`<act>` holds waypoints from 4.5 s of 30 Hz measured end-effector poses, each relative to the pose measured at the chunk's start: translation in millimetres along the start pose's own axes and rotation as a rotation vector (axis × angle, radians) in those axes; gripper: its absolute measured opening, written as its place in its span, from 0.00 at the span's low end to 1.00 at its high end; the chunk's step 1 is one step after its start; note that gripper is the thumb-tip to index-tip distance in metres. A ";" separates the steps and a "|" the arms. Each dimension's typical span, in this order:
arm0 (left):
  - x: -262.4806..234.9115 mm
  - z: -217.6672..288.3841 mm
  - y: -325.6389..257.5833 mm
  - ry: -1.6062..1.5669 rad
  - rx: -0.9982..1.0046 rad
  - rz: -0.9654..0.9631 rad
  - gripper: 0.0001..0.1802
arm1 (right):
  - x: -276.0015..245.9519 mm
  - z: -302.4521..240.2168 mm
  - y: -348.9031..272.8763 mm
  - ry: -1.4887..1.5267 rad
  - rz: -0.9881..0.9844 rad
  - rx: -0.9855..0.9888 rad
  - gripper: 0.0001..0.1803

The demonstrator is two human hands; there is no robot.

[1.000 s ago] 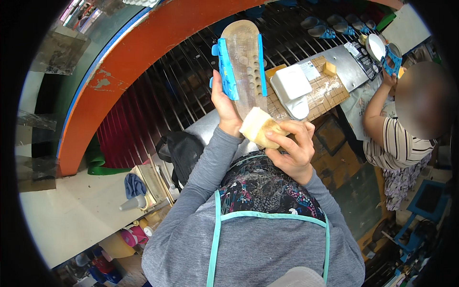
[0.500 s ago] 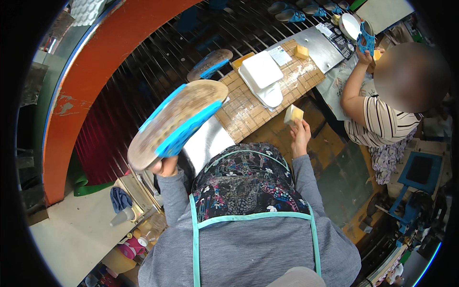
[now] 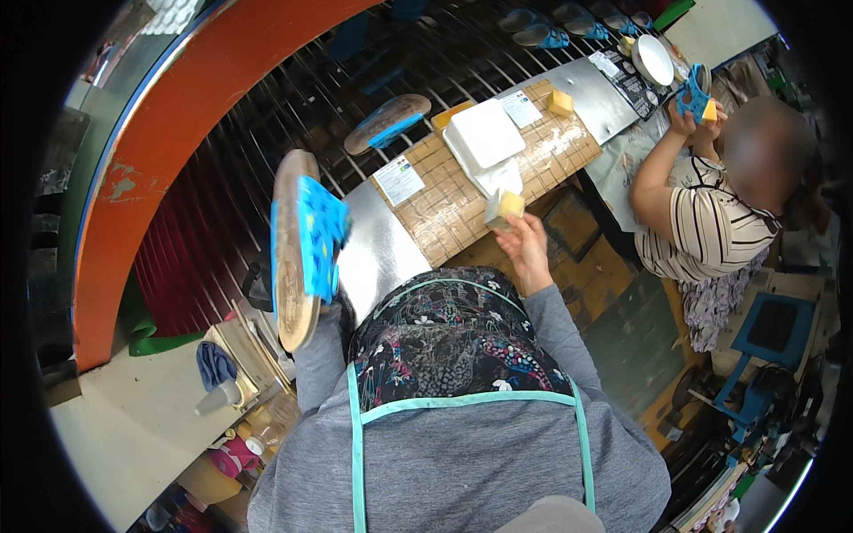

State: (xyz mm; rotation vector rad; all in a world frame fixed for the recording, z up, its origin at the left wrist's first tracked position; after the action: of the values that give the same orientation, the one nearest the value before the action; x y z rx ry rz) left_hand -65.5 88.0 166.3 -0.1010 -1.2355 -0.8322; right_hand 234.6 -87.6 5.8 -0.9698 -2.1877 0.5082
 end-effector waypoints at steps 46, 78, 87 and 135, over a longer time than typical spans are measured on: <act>54.8 -80.0 89.2 0.509 -0.230 0.407 0.17 | 194.8 -162.4 -154.9 -0.830 -0.584 -1.405 0.26; 60.7 -75.1 114.1 0.680 -0.207 0.379 0.19 | 182.3 -145.4 -154.2 -0.848 -0.708 -1.319 0.24; 54.5 -72.7 124.5 0.675 -0.191 0.408 0.19 | 182.1 -134.3 -161.6 -0.841 -0.769 -1.302 0.25; 18.0 -1.5 95.8 0.720 0.433 0.718 0.20 | 179.9 -103.7 -157.1 -0.861 -0.665 -1.137 0.23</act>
State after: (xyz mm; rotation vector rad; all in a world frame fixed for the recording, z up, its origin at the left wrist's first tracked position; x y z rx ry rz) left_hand -4.7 146.1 215.5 0.1008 -0.5876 0.0574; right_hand 143.4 -44.5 245.9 -0.4043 -3.4376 -0.9162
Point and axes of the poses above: each hand's wrist, its own y-axis towards the middle knuckle, its own x-axis out of the palm, z = x × y, the point moved 7 cm from there along y, towards the middle knuckle, and after that the axes turned 4 degrees about -z, right-handed, at the moved point
